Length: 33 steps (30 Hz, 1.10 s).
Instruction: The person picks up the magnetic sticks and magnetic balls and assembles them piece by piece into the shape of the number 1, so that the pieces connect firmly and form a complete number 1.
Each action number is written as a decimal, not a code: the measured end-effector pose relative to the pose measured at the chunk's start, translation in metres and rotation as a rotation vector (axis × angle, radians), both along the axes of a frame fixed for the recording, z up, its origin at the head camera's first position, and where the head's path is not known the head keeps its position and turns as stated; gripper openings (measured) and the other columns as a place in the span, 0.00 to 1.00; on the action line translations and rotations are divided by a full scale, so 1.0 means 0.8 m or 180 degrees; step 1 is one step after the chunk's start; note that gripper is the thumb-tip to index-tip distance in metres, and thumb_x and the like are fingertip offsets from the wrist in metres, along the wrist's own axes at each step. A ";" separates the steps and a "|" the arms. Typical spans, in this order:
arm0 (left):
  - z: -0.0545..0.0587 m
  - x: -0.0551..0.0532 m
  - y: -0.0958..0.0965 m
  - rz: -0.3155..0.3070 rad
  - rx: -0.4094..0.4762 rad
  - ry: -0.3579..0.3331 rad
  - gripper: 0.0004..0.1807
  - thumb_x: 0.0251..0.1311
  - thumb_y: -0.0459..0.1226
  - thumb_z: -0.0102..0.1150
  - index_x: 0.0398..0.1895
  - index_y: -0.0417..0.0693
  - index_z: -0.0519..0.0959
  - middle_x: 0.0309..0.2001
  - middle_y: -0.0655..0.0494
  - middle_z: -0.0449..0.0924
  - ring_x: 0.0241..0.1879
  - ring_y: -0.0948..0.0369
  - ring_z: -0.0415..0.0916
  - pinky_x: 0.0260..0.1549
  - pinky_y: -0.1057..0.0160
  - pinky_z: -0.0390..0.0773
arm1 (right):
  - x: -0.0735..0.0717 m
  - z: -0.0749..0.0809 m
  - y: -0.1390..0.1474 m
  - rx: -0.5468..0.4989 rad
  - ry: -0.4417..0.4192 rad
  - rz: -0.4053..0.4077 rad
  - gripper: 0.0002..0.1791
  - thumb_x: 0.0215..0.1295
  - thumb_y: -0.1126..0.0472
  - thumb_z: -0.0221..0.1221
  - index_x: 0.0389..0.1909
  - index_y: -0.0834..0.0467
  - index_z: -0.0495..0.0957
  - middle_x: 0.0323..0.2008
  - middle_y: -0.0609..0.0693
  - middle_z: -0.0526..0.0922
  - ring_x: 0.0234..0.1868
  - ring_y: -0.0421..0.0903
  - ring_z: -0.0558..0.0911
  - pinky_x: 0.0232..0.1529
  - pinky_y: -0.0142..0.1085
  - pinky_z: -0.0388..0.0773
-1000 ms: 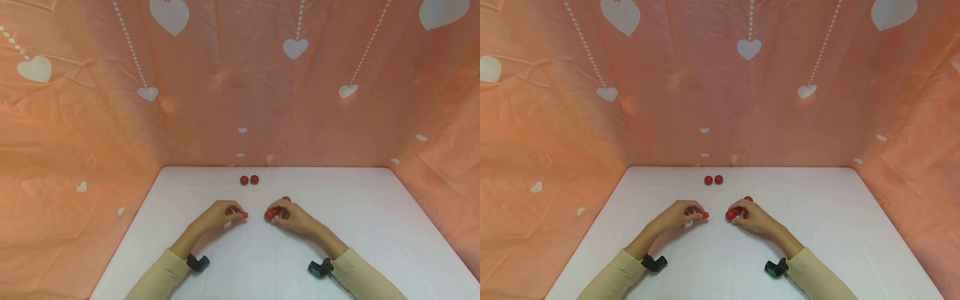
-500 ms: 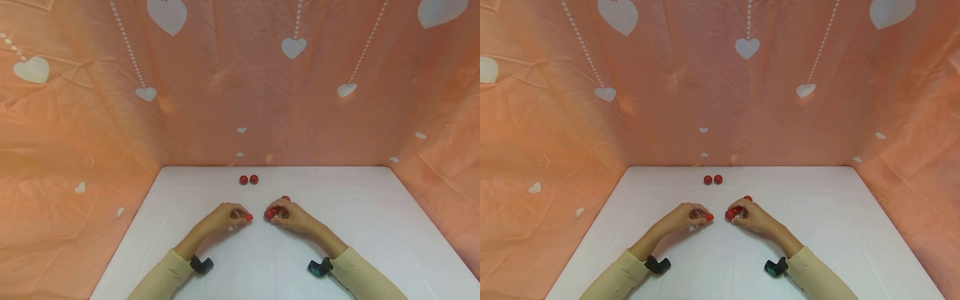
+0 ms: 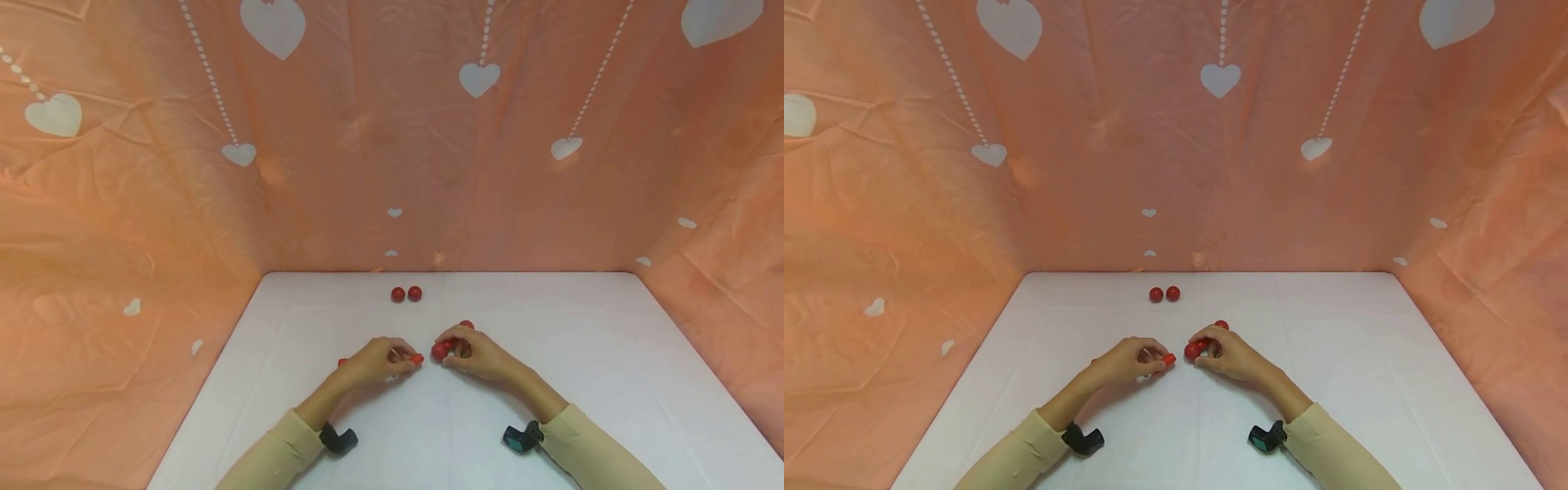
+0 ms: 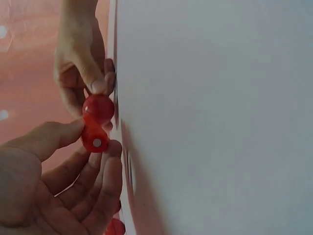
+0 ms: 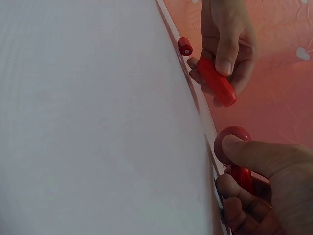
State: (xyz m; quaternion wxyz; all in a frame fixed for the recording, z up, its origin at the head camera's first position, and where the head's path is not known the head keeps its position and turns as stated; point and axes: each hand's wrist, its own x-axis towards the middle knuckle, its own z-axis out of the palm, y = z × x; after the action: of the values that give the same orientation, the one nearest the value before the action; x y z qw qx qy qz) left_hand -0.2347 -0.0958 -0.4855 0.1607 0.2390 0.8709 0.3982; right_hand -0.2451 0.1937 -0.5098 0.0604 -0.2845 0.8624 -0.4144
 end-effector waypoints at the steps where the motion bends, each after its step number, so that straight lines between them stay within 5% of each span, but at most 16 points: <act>1: -0.001 0.000 0.001 -0.0008 -0.0002 0.0012 0.10 0.71 0.40 0.71 0.52 0.51 0.88 0.38 0.64 0.87 0.37 0.65 0.80 0.36 0.68 0.82 | 0.000 0.000 0.000 -0.0005 0.0002 0.0006 0.21 0.67 0.60 0.74 0.59 0.50 0.83 0.51 0.46 0.83 0.42 0.43 0.78 0.43 0.32 0.79; 33: -0.005 0.008 0.030 0.0194 -0.0092 -0.0062 0.10 0.71 0.41 0.71 0.49 0.48 0.88 0.34 0.64 0.84 0.36 0.62 0.77 0.40 0.64 0.80 | 0.000 0.000 -0.002 -0.0104 0.0092 0.0083 0.21 0.67 0.63 0.74 0.59 0.52 0.83 0.51 0.48 0.83 0.39 0.41 0.78 0.41 0.32 0.79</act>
State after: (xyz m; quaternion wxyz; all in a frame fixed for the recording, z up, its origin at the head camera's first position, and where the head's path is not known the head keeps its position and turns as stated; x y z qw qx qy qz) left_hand -0.2283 -0.0717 -0.4896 0.1603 0.2061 0.8818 0.3927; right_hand -0.2451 0.1922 -0.5095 0.0486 -0.3026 0.8525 -0.4235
